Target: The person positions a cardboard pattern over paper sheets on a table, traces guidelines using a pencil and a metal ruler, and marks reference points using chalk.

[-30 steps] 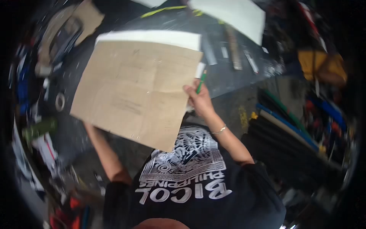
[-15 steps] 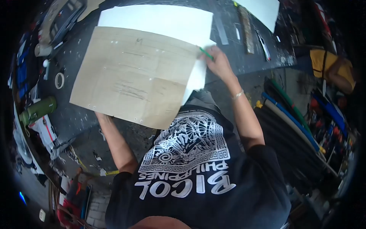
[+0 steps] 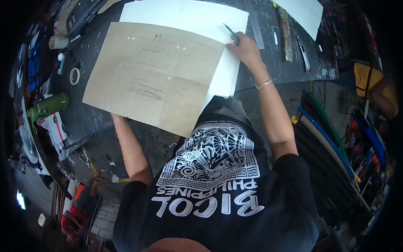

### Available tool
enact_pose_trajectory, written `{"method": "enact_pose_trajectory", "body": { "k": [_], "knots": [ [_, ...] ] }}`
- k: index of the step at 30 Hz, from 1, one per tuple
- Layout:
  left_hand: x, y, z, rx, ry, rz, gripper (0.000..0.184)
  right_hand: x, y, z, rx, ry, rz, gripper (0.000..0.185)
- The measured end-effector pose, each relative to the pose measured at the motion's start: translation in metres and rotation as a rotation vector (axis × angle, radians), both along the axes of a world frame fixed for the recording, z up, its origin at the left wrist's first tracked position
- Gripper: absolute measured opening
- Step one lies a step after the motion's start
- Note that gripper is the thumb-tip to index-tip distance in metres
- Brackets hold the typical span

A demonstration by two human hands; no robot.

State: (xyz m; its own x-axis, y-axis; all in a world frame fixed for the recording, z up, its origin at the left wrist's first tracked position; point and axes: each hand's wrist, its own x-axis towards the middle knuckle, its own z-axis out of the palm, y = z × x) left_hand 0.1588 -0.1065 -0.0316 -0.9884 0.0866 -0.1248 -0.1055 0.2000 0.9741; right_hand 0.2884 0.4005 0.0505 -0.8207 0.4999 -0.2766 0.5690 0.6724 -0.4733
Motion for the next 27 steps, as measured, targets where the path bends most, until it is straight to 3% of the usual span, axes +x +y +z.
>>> {"method": "enact_pose_trajectory", "body": {
  "k": [5, 11, 15, 17, 21, 24, 27],
  "knots": [
    [0.004, 0.0, 0.001, -0.002, 0.005, 0.014, 0.067, -0.007, 0.005, -0.006, 0.011, -0.068, 0.046, 0.048],
    [0.004, 0.0, 0.002, -0.003, 0.014, 0.024, 0.068, -0.009, 0.024, -0.016, -0.185, -0.112, -0.001, 0.049],
    [0.003, -0.004, 0.002, -0.004, 0.016, 0.013, 0.069, -0.008, 0.032, -0.024, -0.222, -0.053, 0.041, 0.052],
    [0.002, -0.005, 0.002, 0.005, 0.014, 0.007, 0.069, -0.01, 0.033, -0.026, -0.195, -0.035, 0.068, 0.041],
    [0.005, -0.012, 0.01, 0.026, 0.017, 0.016, 0.07, -0.012, 0.041, -0.032, -0.255, -0.025, 0.047, 0.047],
    [0.021, -0.014, 0.024, 0.213, -0.049, 0.143, 0.071, -0.01, 0.043, -0.034, -0.269, -0.005, 0.053, 0.044],
    [0.044, 0.005, 0.057, 0.652, -0.176, 0.492, 0.07, -0.01, 0.043, -0.03, -0.294, 0.012, 0.075, 0.043]
  ]
}}
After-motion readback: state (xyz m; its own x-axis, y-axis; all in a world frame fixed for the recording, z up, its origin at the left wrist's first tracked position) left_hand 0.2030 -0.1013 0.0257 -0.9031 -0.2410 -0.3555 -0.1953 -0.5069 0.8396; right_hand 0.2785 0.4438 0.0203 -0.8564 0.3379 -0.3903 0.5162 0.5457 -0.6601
